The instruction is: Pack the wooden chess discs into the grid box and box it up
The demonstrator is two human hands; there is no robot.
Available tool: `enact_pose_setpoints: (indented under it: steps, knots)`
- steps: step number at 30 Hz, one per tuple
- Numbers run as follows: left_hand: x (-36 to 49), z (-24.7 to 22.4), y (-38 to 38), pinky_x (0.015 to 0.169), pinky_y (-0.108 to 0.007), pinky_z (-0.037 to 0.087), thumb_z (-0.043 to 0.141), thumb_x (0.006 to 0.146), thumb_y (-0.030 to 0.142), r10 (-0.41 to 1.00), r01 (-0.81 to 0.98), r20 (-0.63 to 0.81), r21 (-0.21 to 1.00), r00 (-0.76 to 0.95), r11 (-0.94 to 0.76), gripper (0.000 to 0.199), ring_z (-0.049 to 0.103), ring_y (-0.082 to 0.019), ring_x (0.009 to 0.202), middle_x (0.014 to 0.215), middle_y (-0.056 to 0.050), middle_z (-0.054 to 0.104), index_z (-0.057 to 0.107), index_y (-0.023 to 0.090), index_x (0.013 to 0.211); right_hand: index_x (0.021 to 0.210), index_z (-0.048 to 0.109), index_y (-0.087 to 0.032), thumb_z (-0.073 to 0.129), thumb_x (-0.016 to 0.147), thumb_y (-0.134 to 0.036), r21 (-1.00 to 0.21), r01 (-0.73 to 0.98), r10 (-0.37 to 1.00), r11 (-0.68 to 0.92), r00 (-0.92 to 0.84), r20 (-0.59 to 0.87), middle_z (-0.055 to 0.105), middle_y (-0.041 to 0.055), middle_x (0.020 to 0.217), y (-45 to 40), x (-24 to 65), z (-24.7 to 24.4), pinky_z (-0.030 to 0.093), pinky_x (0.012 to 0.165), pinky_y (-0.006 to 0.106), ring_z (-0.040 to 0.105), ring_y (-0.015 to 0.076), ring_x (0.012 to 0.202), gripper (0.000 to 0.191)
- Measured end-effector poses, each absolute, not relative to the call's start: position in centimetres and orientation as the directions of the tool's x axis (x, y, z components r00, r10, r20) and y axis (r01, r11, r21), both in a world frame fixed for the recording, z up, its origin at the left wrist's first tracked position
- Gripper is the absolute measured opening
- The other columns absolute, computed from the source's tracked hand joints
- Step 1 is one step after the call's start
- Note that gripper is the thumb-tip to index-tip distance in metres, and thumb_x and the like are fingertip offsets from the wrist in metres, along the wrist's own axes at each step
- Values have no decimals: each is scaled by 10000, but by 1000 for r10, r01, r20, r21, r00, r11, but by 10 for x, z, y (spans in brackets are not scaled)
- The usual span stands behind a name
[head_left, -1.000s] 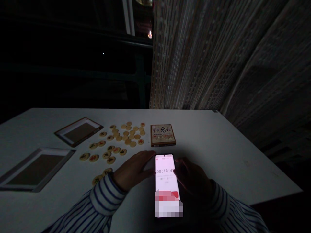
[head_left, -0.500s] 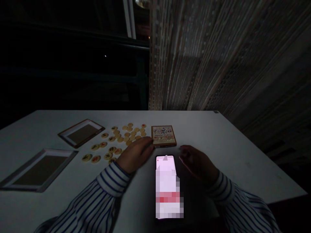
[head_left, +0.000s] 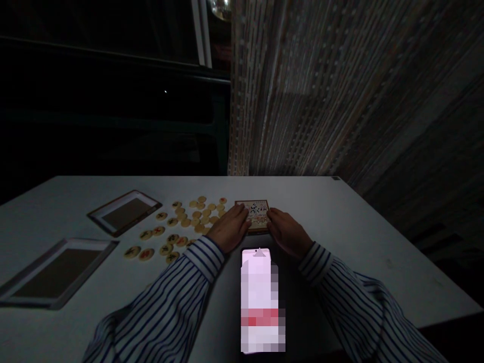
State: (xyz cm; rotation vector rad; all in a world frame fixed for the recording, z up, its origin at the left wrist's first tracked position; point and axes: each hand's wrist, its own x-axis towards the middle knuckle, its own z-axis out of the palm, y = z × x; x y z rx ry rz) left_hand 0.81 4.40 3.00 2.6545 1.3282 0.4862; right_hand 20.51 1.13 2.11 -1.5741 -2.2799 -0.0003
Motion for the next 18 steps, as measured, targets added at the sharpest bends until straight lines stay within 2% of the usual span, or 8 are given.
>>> enact_pose_setpoints:
  steps: [5, 9, 16, 18]
  knots:
    - [6, 26, 48, 1021, -395, 298, 322, 872, 351, 795, 750, 193, 262, 575, -607, 421, 371, -260, 1227, 1288, -164, 450, 501, 93, 1152, 1222, 460, -116, 325, 881, -271, -189, 897, 895, 399, -336, 294, 467, 127, 1283, 11, 207, 9, 416, 891, 369, 458, 219, 1119, 398]
    - [10, 24, 56, 1023, -416, 290, 349, 863, 348, 807, 763, 216, 265, 549, -590, 424, 346, -262, 1245, 1307, -159, 433, 468, 100, 1185, 1213, 474, -137, 335, 879, -286, -179, 903, 899, 391, -334, 284, 466, 124, 1286, 11, 208, 7, 429, 863, 380, 475, 224, 1104, 392]
    - [15, 19, 67, 1034, -421, 263, 367, 856, 363, 808, 773, 201, 236, 554, -589, 440, 316, -279, 1259, 1312, -167, 427, 476, 92, 1185, 1121, 547, -153, 337, 883, -290, -197, 900, 912, 388, -344, 224, 543, 86, 1182, 27, 206, 27, 391, 895, 302, 510, 178, 1035, 345]
    - [14, 19, 67, 1034, -417, 263, 365, 857, 367, 801, 771, 205, 220, 562, -597, 440, 322, -277, 1255, 1305, -161, 437, 480, 98, 1185, 1172, 511, -133, 338, 883, -289, -195, 911, 919, 363, -315, 238, 503, 101, 1234, 37, 204, 31, 372, 911, 306, 489, 189, 1064, 372]
